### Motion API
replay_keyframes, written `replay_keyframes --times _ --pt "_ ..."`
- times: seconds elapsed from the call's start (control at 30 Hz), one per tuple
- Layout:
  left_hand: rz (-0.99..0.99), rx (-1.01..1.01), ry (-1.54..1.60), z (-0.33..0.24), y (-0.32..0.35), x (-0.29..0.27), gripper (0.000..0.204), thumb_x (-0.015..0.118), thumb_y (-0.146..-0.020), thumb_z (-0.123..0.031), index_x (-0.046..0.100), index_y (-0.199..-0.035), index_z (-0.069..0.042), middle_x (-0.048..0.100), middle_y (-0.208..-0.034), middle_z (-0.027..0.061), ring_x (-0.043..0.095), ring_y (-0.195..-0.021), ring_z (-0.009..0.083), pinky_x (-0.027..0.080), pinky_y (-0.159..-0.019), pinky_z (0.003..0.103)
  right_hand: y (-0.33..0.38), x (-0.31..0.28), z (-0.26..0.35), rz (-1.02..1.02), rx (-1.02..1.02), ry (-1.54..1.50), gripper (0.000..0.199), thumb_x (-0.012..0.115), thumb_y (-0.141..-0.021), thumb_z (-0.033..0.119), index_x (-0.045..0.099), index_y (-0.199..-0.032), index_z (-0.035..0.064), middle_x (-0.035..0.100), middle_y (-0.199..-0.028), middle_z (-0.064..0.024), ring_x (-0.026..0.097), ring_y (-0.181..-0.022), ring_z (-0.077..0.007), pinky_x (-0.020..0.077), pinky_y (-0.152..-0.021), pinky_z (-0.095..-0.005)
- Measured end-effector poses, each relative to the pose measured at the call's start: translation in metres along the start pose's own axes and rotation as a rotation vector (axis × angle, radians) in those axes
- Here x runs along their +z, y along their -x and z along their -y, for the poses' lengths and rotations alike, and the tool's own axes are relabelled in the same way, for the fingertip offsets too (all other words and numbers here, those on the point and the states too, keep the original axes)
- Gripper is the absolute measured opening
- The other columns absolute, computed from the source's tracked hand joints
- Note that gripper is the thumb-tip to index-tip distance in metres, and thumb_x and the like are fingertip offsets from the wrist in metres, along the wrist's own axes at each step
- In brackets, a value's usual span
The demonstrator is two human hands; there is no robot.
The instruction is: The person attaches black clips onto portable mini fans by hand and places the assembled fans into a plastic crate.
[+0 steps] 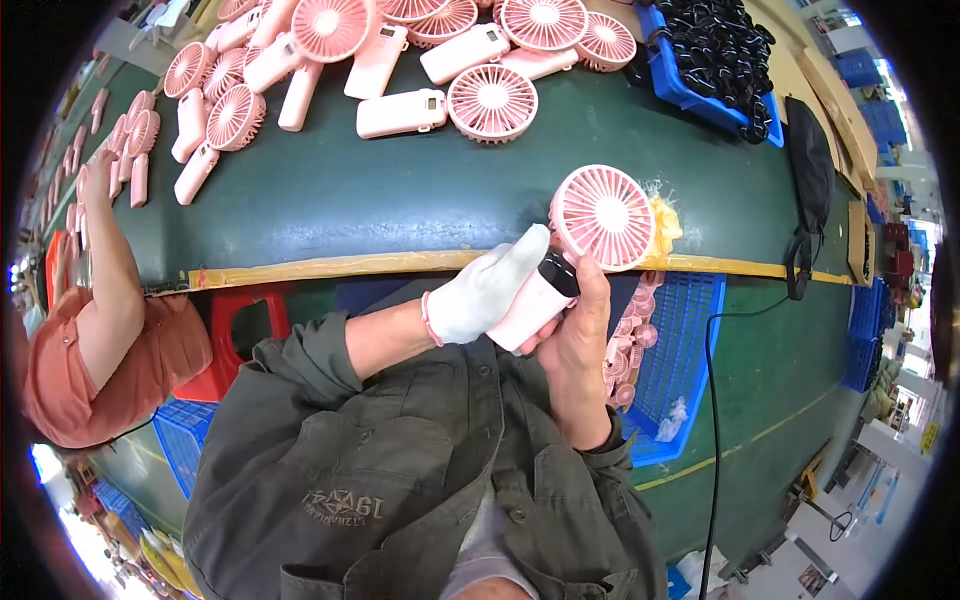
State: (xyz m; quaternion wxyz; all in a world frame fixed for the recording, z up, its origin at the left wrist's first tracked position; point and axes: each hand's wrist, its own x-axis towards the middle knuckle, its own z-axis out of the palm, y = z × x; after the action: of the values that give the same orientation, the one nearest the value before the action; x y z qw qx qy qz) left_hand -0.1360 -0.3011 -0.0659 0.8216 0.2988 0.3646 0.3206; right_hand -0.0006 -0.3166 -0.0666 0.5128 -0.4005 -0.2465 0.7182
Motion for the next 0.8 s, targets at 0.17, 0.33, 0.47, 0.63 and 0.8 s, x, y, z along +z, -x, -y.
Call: replay_keyframes --times 0.17,0.33,0.47,0.63,0.8 --pt "-0.045 -0.018 -0.191 0.001 0.006 0.007 0.073 0.021 -0.102 -0.053 0.061 -0.072 0.001 0.060 -0.057 0.0098 0.059 -0.046 0.0177 0.047 -0.044 0.027 0.010 0.004 -0.002 -0.109 -0.335 0.301 0.045 0.068 -0.082 0.014 0.054 -0.120 -0.0071 0.060 -0.085 -0.0078 0.055 -0.049 -0.0100 0.0402 -0.034 -0.0215" --pt "0.053 0.116 -0.406 0.004 0.010 0.013 0.064 0.019 -0.104 -0.039 0.052 -0.064 -0.001 0.055 -0.048 0.0096 0.055 -0.043 0.0208 0.045 -0.046 0.033 0.022 -0.010 -0.016 -0.107 -0.472 0.405 0.056 0.067 -0.081 0.017 0.047 -0.128 -0.0060 0.060 -0.118 -0.0183 0.059 -0.104 -0.0237 0.0463 -0.094 -0.0368" --pt "0.022 0.169 -0.398 0.018 0.005 0.009 0.062 0.025 -0.104 -0.041 0.053 -0.066 -0.001 0.052 -0.048 0.0100 0.055 -0.046 0.0240 0.046 -0.050 0.035 0.016 -0.024 -0.024 -0.009 -0.441 0.454 0.051 0.060 -0.089 0.029 0.051 -0.124 -0.0065 0.061 -0.117 -0.0170 0.056 -0.109 -0.0244 0.0420 -0.098 -0.0384" --pt "-0.053 0.485 -1.008 0.013 0.024 -0.009 0.028 0.062 -0.087 -0.029 0.063 -0.098 -0.003 0.064 -0.100 0.0155 0.063 -0.092 0.0328 0.049 -0.081 0.041 0.025 -0.044 -0.013 -0.021 -0.417 0.465 0.050 0.055 -0.094 0.034 0.053 -0.123 -0.0065 0.063 -0.113 -0.0201 0.061 -0.100 -0.0256 0.0478 -0.089 -0.0376" --pt "-0.614 1.096 -1.498 -0.029 0.033 -0.056 0.041 0.080 -0.063 -0.024 0.063 -0.095 -0.005 0.063 -0.094 0.0122 0.060 -0.095 0.0351 0.050 -0.085 0.044 0.065 -0.115 -0.009 -0.245 -0.511 1.142 0.032 0.062 -0.085 0.001 0.060 -0.117 -0.0040 0.067 -0.106 -0.0142 0.063 -0.099 -0.0217 0.0487 -0.087 -0.0327"
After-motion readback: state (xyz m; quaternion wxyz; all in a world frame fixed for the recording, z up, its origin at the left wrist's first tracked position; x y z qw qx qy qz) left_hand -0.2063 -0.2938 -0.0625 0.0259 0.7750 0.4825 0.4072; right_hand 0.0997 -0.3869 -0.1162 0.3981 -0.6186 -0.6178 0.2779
